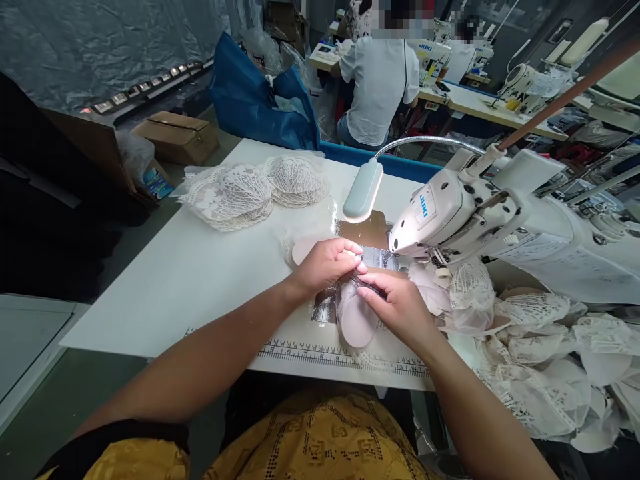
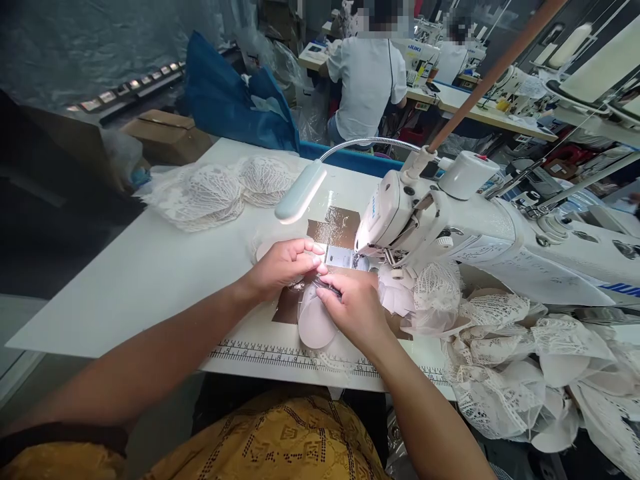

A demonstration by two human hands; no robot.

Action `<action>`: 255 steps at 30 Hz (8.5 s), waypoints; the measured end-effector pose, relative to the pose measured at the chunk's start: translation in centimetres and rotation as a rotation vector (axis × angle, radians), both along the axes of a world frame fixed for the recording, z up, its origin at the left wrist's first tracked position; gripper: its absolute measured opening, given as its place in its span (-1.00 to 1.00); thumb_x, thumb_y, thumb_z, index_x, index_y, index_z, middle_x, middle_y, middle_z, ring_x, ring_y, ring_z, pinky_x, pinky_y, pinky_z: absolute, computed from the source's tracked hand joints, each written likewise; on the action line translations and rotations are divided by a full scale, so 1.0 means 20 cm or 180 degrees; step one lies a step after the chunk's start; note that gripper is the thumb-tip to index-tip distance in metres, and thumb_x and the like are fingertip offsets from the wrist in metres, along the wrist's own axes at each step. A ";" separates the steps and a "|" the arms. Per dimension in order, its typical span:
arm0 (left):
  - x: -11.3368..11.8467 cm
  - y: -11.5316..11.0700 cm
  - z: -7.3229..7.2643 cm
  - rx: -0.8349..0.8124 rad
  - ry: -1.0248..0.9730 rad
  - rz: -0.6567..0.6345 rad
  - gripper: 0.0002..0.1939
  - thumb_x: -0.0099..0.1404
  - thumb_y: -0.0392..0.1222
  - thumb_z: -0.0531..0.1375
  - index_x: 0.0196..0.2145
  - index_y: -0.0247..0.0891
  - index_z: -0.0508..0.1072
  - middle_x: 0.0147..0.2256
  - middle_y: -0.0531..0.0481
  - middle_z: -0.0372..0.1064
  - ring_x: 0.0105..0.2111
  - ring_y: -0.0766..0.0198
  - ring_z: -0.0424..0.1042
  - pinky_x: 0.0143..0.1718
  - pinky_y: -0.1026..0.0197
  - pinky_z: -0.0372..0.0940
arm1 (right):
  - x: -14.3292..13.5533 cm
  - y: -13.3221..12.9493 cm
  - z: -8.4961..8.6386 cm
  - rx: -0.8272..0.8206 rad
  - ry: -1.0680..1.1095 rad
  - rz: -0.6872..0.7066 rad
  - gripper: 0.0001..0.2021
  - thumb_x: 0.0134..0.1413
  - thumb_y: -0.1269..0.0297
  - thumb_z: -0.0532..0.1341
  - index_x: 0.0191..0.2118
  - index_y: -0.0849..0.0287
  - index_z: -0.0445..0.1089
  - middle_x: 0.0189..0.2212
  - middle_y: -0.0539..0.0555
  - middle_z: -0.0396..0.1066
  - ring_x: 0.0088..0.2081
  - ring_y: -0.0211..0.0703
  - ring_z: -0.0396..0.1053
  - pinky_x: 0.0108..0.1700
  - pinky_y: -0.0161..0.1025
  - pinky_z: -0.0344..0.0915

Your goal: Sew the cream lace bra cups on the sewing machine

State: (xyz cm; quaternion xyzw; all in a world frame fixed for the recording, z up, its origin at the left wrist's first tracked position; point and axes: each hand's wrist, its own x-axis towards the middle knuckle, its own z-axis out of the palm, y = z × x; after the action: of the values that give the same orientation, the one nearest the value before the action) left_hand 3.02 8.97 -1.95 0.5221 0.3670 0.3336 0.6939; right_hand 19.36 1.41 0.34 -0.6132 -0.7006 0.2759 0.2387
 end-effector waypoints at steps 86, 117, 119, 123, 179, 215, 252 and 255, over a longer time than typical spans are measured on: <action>0.20 0.19 -0.07 0.4738 0.2218 -0.1635 -0.75 0.39 -0.27 0.05 -0.05 -0.34 0.42 -0.18 -0.20 0.42 -0.17 0.11 0.36 -0.05 -0.01 0.25 | 0.30 0.02 -0.27 0.1584 -0.1212 -0.0299 -0.71 0.15 0.54 0.04 -0.11 0.24 0.44 -0.25 0.14 0.52 -0.27 -0.12 0.47 -0.29 -0.24 0.36; 0.18 0.21 -0.10 0.4446 0.1913 -0.1804 -0.75 0.42 -0.21 0.04 -0.12 -0.32 0.47 -0.16 -0.17 0.43 -0.17 0.13 0.38 -0.14 0.09 0.30 | 0.30 0.00 -0.27 0.1073 -0.1261 0.0498 -0.75 0.17 0.47 0.05 -0.28 0.17 0.48 -0.45 0.05 0.36 -0.39 -0.22 0.23 -0.34 -0.29 0.12; 0.17 0.22 -0.12 0.4598 0.2044 -0.1845 -0.77 0.41 -0.23 0.04 -0.14 -0.32 0.48 -0.20 -0.17 0.43 -0.22 0.15 0.37 -0.19 0.12 0.29 | 0.30 0.00 -0.28 0.1001 -0.1256 0.0583 -0.75 0.14 0.49 0.06 -0.23 0.18 0.48 -0.43 0.04 0.35 -0.39 -0.22 0.20 -0.35 -0.28 0.09; 0.16 0.22 -0.08 0.4818 0.2129 -0.2010 -0.77 0.41 -0.25 0.04 -0.10 -0.33 0.45 -0.28 -0.14 0.40 -0.28 0.17 0.35 -0.25 0.13 0.24 | 0.30 0.00 -0.28 0.0944 -0.1207 0.0643 -0.74 0.14 0.48 0.06 -0.19 0.17 0.48 -0.43 0.03 0.34 -0.39 -0.22 0.19 -0.34 -0.28 0.08; 0.17 0.26 -0.14 0.4964 0.2339 -0.1773 -0.67 0.41 -0.26 0.02 0.06 -0.32 0.40 0.06 -0.17 0.37 -0.08 0.07 0.33 -0.19 0.09 0.15 | 0.27 0.04 -0.33 0.1331 -0.1966 -0.0173 -0.61 0.10 0.56 0.04 0.00 0.25 0.44 -0.44 0.13 0.42 -0.27 -0.07 0.35 -0.23 -0.21 0.29; 0.14 0.28 -0.18 0.4741 0.2482 -0.1527 -0.62 0.42 -0.21 0.00 0.14 -0.28 0.34 0.11 -0.20 0.32 0.02 -0.01 0.30 -0.06 -0.04 0.24 | 0.30 0.02 -0.30 0.1164 -0.1650 -0.0198 -0.63 0.18 0.51 0.01 0.01 0.17 0.43 -0.35 0.10 0.48 -0.32 -0.17 0.36 -0.31 -0.27 0.22; 0.01 0.15 -0.01 0.2079 0.2201 -0.1035 -0.54 0.19 -0.24 0.15 0.07 -0.31 0.37 -0.05 -0.17 0.45 -0.12 0.08 0.46 -0.11 0.07 0.37 | 0.26 -0.03 -0.08 0.0638 -0.1036 0.0024 -0.68 0.24 0.35 0.03 0.05 0.08 0.35 -0.12 0.06 0.49 -0.16 -0.16 0.43 -0.27 -0.30 0.29; 0.00 0.13 0.01 0.1705 0.1657 -0.1378 -0.55 0.19 -0.21 0.17 0.05 -0.31 0.38 -0.08 -0.13 0.45 -0.14 0.11 0.45 -0.16 0.14 0.36 | 0.22 0.02 -0.09 0.0501 -0.0531 -0.0012 -0.67 0.18 0.26 0.12 0.05 0.08 0.37 -0.11 0.08 0.45 -0.22 -0.14 0.41 -0.27 -0.26 0.29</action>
State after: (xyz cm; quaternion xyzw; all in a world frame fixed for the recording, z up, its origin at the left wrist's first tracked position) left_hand 3.06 11.63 -1.74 0.8155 0.3122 0.1210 0.4721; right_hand 23.82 1.83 -1.47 -0.6148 -0.7364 0.1676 0.2275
